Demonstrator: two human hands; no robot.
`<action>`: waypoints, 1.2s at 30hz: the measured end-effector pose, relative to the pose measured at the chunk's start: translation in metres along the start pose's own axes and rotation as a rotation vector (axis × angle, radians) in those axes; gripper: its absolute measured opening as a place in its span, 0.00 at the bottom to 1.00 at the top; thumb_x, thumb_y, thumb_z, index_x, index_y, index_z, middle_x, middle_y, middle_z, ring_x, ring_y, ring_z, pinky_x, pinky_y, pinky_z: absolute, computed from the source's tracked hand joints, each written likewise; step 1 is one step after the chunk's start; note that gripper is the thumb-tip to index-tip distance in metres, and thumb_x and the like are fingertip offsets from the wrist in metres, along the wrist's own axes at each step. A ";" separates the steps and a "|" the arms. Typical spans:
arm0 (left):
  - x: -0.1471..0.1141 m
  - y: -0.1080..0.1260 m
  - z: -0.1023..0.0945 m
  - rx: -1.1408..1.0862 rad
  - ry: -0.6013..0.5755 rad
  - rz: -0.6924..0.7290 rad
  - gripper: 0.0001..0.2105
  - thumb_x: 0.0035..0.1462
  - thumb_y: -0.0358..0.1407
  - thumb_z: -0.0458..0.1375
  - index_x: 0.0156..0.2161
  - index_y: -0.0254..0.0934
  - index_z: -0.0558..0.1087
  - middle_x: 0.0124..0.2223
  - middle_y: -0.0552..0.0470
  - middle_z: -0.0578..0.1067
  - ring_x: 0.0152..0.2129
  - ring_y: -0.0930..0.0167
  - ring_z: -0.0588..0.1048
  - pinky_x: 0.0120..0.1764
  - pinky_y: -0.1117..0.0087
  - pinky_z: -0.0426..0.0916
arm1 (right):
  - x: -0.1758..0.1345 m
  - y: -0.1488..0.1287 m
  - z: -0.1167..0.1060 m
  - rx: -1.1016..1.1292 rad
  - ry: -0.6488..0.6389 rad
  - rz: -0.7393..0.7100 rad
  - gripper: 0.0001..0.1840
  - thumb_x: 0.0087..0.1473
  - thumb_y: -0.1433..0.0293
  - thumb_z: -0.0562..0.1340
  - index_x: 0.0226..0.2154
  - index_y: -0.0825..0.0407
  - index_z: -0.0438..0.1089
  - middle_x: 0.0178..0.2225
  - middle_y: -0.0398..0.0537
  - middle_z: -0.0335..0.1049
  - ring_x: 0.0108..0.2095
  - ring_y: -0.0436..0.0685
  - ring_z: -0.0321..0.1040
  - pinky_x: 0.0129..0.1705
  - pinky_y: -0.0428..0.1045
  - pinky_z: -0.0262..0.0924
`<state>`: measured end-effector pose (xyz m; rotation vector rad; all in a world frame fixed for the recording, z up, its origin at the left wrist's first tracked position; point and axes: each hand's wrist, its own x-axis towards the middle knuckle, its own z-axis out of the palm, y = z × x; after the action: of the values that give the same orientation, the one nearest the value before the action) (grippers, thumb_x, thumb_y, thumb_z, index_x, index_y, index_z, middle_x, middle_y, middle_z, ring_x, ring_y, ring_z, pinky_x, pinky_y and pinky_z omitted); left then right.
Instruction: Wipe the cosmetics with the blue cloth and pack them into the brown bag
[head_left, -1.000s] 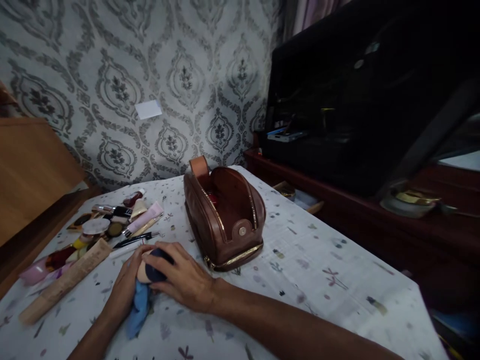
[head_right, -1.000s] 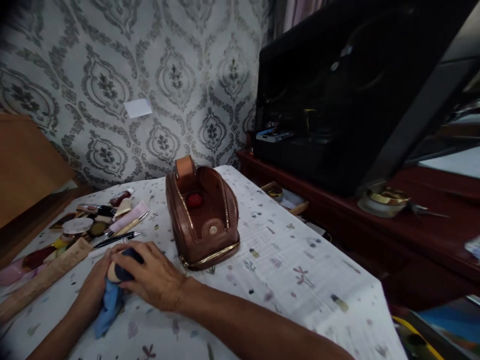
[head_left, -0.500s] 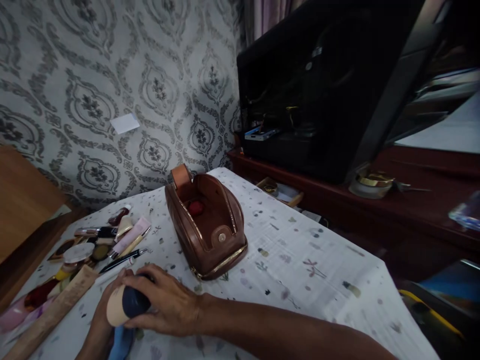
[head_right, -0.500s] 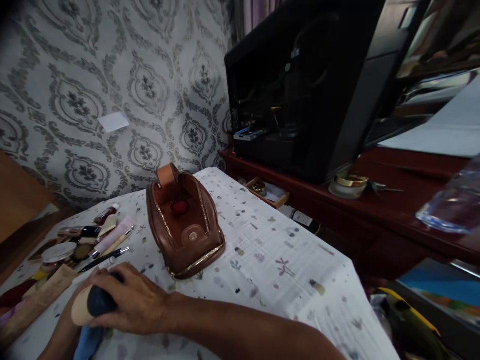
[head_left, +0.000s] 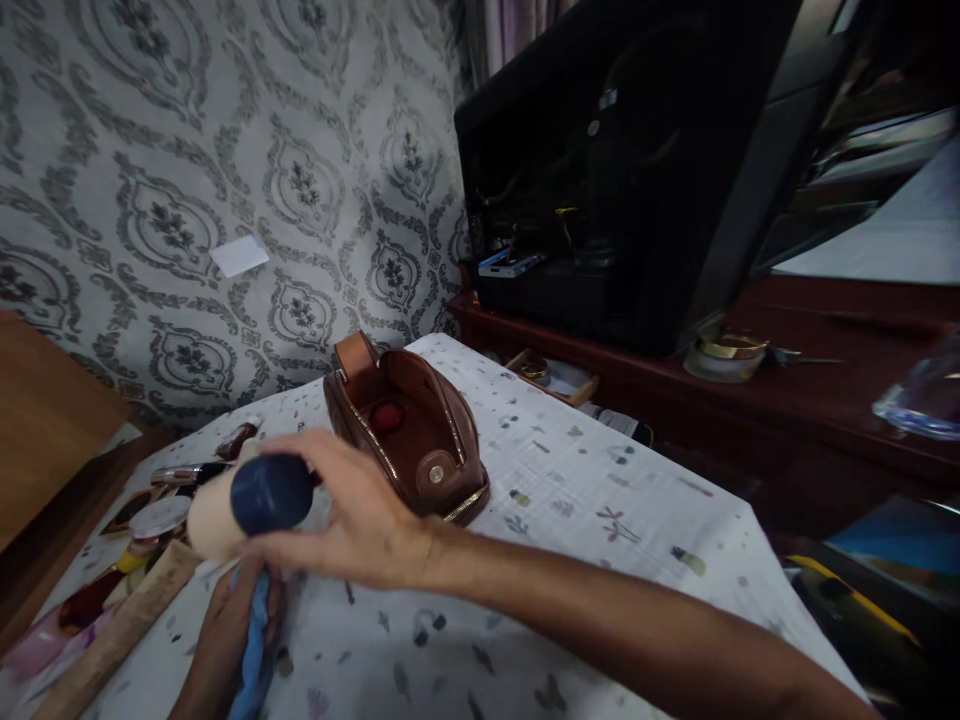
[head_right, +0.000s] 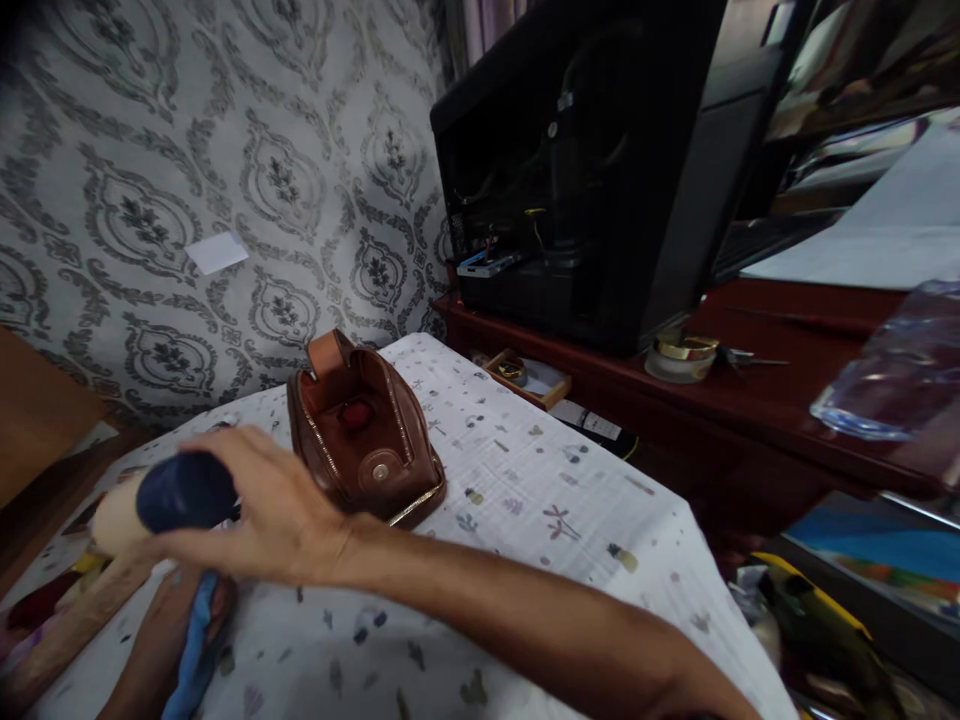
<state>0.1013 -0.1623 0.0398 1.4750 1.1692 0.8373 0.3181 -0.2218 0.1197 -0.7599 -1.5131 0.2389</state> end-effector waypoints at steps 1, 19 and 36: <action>0.010 -0.003 0.006 -0.010 -0.007 -0.001 0.23 0.59 0.55 0.54 0.28 0.35 0.68 0.17 0.60 0.64 0.11 0.78 0.61 0.14 0.76 0.57 | 0.009 -0.003 -0.013 -0.034 0.042 -0.014 0.29 0.48 0.62 0.71 0.51 0.50 0.64 0.50 0.50 0.69 0.51 0.56 0.67 0.54 0.51 0.62; 0.036 -0.012 0.006 0.058 -0.094 -0.012 0.26 0.47 0.62 0.58 0.26 0.38 0.66 0.15 0.58 0.67 0.10 0.75 0.62 0.12 0.76 0.57 | 0.071 0.055 -0.083 -0.733 -0.260 0.391 0.18 0.55 0.65 0.65 0.47 0.55 0.70 0.41 0.49 0.71 0.42 0.55 0.68 0.47 0.48 0.60; 0.035 -0.012 0.009 -0.003 -0.137 0.000 0.22 0.50 0.56 0.60 0.27 0.37 0.68 0.18 0.58 0.68 0.09 0.77 0.63 0.12 0.78 0.57 | 0.072 0.086 -0.067 -0.868 -0.399 0.751 0.21 0.49 0.74 0.67 0.47 0.54 0.68 0.54 0.62 0.63 0.51 0.66 0.68 0.48 0.55 0.65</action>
<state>0.1169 -0.1316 0.0234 1.5058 1.0658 0.7259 0.4150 -0.1345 0.1357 -2.0766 -1.6314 0.2982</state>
